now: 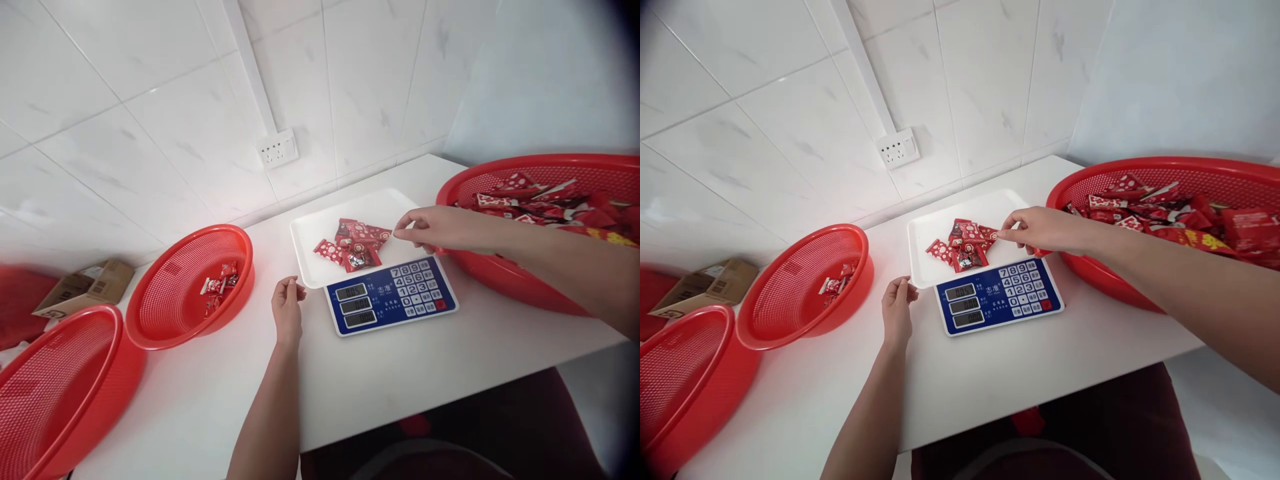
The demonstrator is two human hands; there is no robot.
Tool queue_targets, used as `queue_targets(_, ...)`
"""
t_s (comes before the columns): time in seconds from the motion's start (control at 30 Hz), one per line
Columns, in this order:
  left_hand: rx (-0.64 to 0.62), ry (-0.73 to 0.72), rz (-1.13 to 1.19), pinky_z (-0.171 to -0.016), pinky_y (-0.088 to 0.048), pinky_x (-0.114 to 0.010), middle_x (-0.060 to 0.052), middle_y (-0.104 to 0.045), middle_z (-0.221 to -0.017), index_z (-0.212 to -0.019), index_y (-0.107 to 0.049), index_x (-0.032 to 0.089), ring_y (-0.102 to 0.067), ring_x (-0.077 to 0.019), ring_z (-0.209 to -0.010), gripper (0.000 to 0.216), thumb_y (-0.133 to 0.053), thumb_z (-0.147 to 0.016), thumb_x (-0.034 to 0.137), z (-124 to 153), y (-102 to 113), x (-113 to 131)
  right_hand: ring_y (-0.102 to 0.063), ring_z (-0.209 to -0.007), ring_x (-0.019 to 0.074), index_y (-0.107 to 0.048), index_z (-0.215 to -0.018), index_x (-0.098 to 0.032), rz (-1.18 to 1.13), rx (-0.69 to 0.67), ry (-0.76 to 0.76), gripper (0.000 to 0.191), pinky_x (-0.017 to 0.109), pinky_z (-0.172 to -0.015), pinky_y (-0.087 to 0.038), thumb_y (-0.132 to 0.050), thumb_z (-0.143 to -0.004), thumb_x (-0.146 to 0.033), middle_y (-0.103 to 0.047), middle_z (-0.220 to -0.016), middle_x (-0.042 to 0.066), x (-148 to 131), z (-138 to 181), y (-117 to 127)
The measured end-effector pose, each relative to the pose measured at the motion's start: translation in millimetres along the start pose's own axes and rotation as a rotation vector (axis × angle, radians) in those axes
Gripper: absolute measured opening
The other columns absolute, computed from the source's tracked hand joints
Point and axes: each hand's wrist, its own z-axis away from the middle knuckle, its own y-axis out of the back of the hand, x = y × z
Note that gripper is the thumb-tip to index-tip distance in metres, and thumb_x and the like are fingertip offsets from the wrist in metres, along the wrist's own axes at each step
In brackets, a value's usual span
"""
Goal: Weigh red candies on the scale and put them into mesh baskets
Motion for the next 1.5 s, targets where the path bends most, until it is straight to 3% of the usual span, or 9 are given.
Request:
queue_targets(0.2, 0.015, -0.006, 0.010, -0.063, -0.045, -0.024, 0.001, -0.055, -0.070, -0.088, -0.060, 0.018, -0.052, -0.0095, -0.062, 0.018, -0.052, -0.084, 0.034, -0.4, -0.1, -0.1, -0.056, -0.061, 0.0150, -0.060, -0.093, -0.022, -0.240, -0.049, -0.097, 0.039, 0.028, -0.056, -0.047, -0.060, -0.072, -0.054, -0.062, -0.071, 0.003, 17.2, 7.5, -1.3)
queue_targets(0.37, -0.001, -0.006, 0.000, -0.065, -0.046, -0.024, 0.001, -0.055, -0.072, -0.089, -0.060, 0.019, -0.052, -0.0093, -0.063, 0.018, -0.051, -0.085, 0.033, 0.6, -0.6, 1.3, -0.063, -0.082, 0.0192, -0.060, -0.105, -0.029, -0.430, -0.132, -0.114, 0.035, 0.029, -0.067, -0.054, -0.063, -0.073, -0.042, -0.066, -0.099, 0.004, 32.7, 12.9, -1.9)
queue_targets(0.53, -0.003, -0.007, -0.004, -0.064, -0.045, -0.024, 0.000, -0.055, -0.071, -0.089, -0.060, 0.018, -0.052, -0.0097, -0.063, 0.019, -0.052, -0.085, 0.034, 0.6, -0.9, 0.5, -0.062, -0.098, 0.0168, -0.056, -0.113, -0.027, -0.524, -0.147, -0.109, 0.040, 0.024, -0.080, -0.054, -0.065, -0.074, -0.030, -0.057, -0.124, 0.006, 33.2, 19.7, 0.2)
queue_targets(0.7, -0.004, -0.009, -0.005, -0.064, -0.045, -0.024, 0.000, -0.055, -0.072, -0.089, -0.060, 0.018, -0.052, -0.0100, -0.063, 0.019, -0.052, -0.084, 0.035, -0.1, -0.5, -0.7, -0.064, -0.094, 0.0154, -0.045, -0.128, -0.025, -0.595, -0.101, -0.118, 0.059, 0.024, -0.084, -0.052, -0.068, -0.073, -0.024, -0.065, -0.110, 0.009, 24.6, 24.3, 0.9)
queue_targets(0.93, -0.003, -0.022, -0.013, -0.064, -0.046, -0.024, 0.000, -0.055, -0.072, -0.090, -0.060, 0.019, -0.052, -0.0107, -0.064, 0.021, -0.053, -0.084, 0.037, -0.2, 0.1, -1.9, -0.064, -0.081, 0.0122, -0.046, -0.127, -0.026, -0.575, -0.046, -0.044, 0.054, 0.026, -0.080, -0.053, -0.063, -0.077, -0.018, -0.066, -0.105, 0.007, 19.3, 25.7, -0.9)
queue_targets(1.1, 0.000, -0.019, -0.007, -0.064, -0.046, -0.024, 0.000, -0.056, -0.071, -0.090, -0.061, 0.019, -0.052, -0.0103, -0.064, 0.020, -0.052, -0.084, 0.036, -0.5, -0.2, -1.8, -0.064, -0.083, 0.0161, -0.043, -0.130, -0.029, -0.429, -0.074, 0.012, 0.056, 0.032, -0.079, -0.053, -0.063, -0.077, -0.027, -0.067, -0.103, 0.006, 20.1, 26.3, -1.4)
queue_targets(1.27, 0.004, -0.011, -0.013, -0.064, -0.046, -0.024, 0.000, -0.056, -0.072, -0.090, -0.061, 0.018, -0.052, -0.0101, -0.064, 0.020, -0.052, -0.084, 0.035, -0.4, -0.6, -1.0, -0.062, -0.087, 0.0169, -0.041, -0.131, -0.031, -0.261, -0.059, 0.074, 0.049, 0.034, -0.083, -0.050, -0.052, -0.084, -0.029, -0.067, -0.101, 0.003, 16.5, 32.6, -1.6)
queue_targets(1.5, 0.001, -0.016, -0.008, -0.064, -0.046, -0.024, 0.000, -0.056, -0.071, -0.090, -0.061, 0.018, -0.052, -0.0105, -0.064, 0.021, -0.053, -0.084, 0.037, 0.1, -0.4, -1.3, -0.063, -0.088, 0.0191, -0.041, -0.131, -0.032, -0.283, -0.040, 0.051, 0.049, 0.037, -0.085, -0.050, -0.053, -0.083, -0.033, -0.067, -0.104, 0.003, 14.3, 35.9, -3.5)
